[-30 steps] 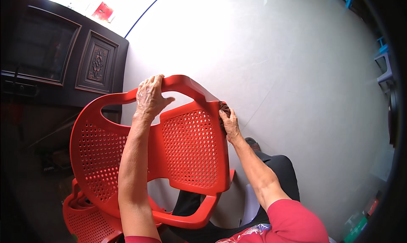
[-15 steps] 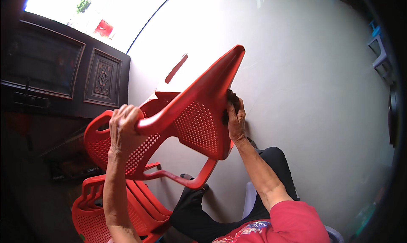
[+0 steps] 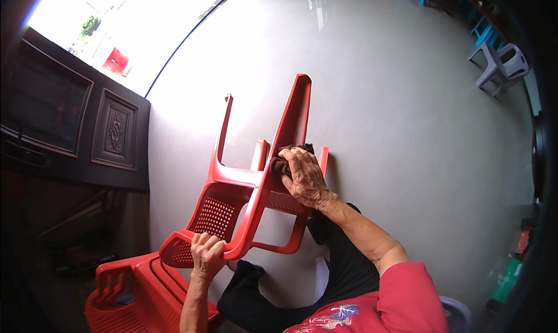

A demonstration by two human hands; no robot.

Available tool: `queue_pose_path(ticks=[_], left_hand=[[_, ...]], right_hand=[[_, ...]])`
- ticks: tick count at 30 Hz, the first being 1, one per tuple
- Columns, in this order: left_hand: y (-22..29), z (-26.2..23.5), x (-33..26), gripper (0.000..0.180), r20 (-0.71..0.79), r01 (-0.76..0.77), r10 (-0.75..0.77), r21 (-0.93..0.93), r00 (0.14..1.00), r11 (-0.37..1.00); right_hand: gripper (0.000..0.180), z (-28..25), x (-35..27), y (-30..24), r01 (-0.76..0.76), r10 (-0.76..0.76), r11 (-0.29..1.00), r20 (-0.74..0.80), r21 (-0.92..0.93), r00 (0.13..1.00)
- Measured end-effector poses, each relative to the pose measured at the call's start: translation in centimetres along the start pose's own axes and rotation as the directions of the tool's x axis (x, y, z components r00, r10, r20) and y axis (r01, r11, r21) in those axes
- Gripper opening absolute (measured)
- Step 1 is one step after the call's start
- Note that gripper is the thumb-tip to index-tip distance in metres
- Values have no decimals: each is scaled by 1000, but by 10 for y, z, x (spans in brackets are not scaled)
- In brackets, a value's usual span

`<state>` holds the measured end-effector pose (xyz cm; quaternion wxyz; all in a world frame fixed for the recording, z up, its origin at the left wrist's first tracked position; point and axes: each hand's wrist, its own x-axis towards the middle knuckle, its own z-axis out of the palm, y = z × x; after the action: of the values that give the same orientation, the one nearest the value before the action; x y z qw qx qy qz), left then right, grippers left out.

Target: The person wipes a wooden table with a cloth, then moves to a stack of red plastic chairs. They pick up one chair at a time, wipe the seat, backrest, and legs with the cloth, and place it back. The person repeats this process for several chairs.

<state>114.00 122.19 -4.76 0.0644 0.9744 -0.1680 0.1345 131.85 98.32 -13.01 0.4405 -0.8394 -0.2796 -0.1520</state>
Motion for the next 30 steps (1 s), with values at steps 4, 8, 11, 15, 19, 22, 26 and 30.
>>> queue_pose_path(ticks=[4, 8, 11, 15, 19, 22, 26, 30], left_hand=[[3, 6, -27, 22, 21, 10, -10, 14, 1000, 1000], [3, 16, -48, 27, 74, 39, -36, -31, 997, 999], [-3, 17, -57, 25, 77, 39, -37, -26, 996, 999], [-7, 21, -64, 22, 92, 82, -78, -42, 993, 996], [-3, 18, -60, 22, 81, 117, -115, -29, 990, 993], [2, 18, -53, 23, 57, 121, -119, -17, 991, 993], [7, 17, -55, 27, 89, 138, -142, 43, 986, 989], [13, 11, -48, 19, 122, 134, -140, 53, 983, 990]], right_hand=[[55, 18, 51, 58, -116, 114, 992, -58, -39, 992], [43, 43, 109, 113, -338, 284, 939, -395, -71, 874], [22, 57, 134, 116, -521, 411, 841, -451, -148, 792], [21, 68, 129, 119, -489, 409, 822, -294, -292, 864], [20, 40, 112, 96, -282, 305, 892, 10, -353, 952], [18, 33, 66, 67, -86, 111, 942, 59, -325, 992], [16, 17, -11, 1, 70, -66, 997, 157, -21, 985], [28, -9, -56, -50, 148, -235, 933, 244, 328, 941]])
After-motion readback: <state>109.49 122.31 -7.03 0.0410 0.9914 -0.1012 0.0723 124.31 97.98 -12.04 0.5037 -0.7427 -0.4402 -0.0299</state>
